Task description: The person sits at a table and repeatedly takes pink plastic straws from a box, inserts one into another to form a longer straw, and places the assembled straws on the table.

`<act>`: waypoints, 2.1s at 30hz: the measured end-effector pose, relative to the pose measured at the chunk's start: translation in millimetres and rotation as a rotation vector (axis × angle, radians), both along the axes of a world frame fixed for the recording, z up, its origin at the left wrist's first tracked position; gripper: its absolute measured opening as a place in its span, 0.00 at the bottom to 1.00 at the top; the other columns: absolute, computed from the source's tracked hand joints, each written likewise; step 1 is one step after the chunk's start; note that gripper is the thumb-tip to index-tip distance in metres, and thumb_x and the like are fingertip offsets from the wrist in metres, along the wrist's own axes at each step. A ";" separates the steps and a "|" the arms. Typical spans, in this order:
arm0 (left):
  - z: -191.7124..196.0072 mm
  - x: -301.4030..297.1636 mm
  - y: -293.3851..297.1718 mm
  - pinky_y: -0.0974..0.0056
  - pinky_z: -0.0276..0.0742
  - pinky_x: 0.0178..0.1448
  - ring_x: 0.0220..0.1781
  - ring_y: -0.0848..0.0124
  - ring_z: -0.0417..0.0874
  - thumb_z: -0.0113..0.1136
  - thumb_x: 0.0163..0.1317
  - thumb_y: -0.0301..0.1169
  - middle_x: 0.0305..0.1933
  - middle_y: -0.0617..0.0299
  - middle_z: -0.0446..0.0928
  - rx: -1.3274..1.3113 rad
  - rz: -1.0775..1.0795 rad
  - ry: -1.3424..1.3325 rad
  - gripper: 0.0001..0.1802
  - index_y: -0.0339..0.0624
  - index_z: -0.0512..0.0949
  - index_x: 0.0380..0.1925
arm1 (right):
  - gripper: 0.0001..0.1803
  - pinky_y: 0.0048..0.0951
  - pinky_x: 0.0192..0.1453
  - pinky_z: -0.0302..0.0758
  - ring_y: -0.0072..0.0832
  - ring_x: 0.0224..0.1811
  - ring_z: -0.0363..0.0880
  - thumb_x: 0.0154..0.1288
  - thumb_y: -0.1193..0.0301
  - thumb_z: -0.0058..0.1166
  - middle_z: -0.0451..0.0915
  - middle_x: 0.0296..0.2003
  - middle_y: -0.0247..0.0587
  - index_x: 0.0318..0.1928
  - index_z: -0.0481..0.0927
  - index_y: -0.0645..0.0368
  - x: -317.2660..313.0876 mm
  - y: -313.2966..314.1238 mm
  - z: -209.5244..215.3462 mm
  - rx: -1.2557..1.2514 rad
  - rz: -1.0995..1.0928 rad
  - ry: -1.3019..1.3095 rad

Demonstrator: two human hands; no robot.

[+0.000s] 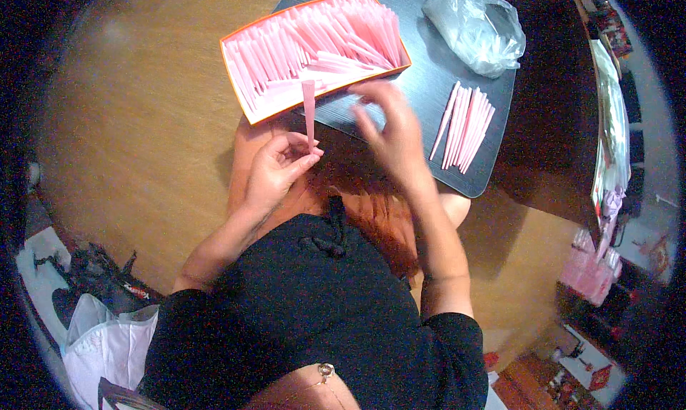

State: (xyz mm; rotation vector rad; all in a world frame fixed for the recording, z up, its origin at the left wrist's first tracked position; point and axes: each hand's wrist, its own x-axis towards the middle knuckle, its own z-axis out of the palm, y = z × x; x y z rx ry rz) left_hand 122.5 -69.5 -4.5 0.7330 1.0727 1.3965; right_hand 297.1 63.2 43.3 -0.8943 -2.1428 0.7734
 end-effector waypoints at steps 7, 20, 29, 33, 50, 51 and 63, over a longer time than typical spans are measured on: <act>13.6 -11.4 8.2 0.68 0.78 0.56 0.47 0.73 0.82 0.60 0.64 0.20 0.44 0.58 0.82 -0.035 -0.062 0.066 0.08 0.32 0.80 0.43 | 0.07 0.40 0.46 0.73 0.45 0.40 0.77 0.52 0.77 0.60 0.80 0.34 0.46 0.34 0.81 0.60 -15.5 95.3 -7.4 0.315 -0.007 -0.449; 10.2 -17.4 12.9 0.67 0.77 0.59 0.50 0.71 0.82 0.58 0.65 0.20 0.45 0.56 0.82 -0.047 -0.064 0.050 0.09 0.30 0.79 0.44 | 0.07 0.43 0.39 0.75 0.45 0.35 0.81 0.46 0.72 0.60 0.81 0.28 0.46 0.29 0.81 0.60 -40.0 124.2 -11.8 0.210 0.124 -0.816; 5.5 -19.0 11.3 0.68 0.77 0.58 0.49 0.72 0.82 0.59 0.65 0.21 0.45 0.56 0.82 -0.067 -0.092 0.051 0.09 0.30 0.78 0.45 | 0.03 0.30 0.37 0.75 0.30 0.31 0.79 0.59 0.75 0.59 0.80 0.29 0.38 0.32 0.80 0.62 -29.9 100.8 16.5 0.035 0.092 -0.345; 4.8 -18.8 10.9 0.68 0.77 0.57 0.48 0.72 0.83 0.59 0.65 0.21 0.45 0.56 0.82 -0.079 -0.111 0.112 0.09 0.30 0.78 0.45 | 0.09 0.23 0.37 0.73 0.20 0.33 0.77 0.62 0.70 0.64 0.81 0.33 0.33 0.38 0.81 0.62 -24.7 78.5 29.5 -0.650 0.183 0.258; 2.4 -15.2 11.2 0.69 0.78 0.52 0.46 0.72 0.83 0.60 0.65 0.23 0.43 0.56 0.82 -0.047 -0.105 0.163 0.09 0.30 0.79 0.44 | 0.09 0.26 0.55 0.73 0.23 0.44 0.78 0.62 0.73 0.64 0.82 0.40 0.35 0.41 0.80 0.62 -19.1 39.0 42.9 -0.819 0.309 0.409; 1.1 -14.7 11.1 0.69 0.78 0.52 0.46 0.72 0.83 0.60 0.65 0.23 0.43 0.57 0.82 -0.053 -0.102 0.149 0.09 0.30 0.79 0.44 | 0.10 0.27 0.56 0.73 0.23 0.45 0.79 0.62 0.73 0.64 0.82 0.40 0.35 0.42 0.80 0.62 -18.4 37.2 43.7 -0.807 0.312 0.390; -8.1 -17.5 10.6 0.70 0.78 0.55 0.47 0.72 0.83 0.60 0.65 0.21 0.44 0.56 0.82 -0.095 -0.086 0.074 0.11 0.30 0.78 0.46 | 0.07 0.30 0.42 0.77 0.32 0.37 0.81 0.59 0.76 0.61 0.82 0.36 0.41 0.38 0.83 0.61 -11.8 91.0 16.6 0.134 0.069 -0.451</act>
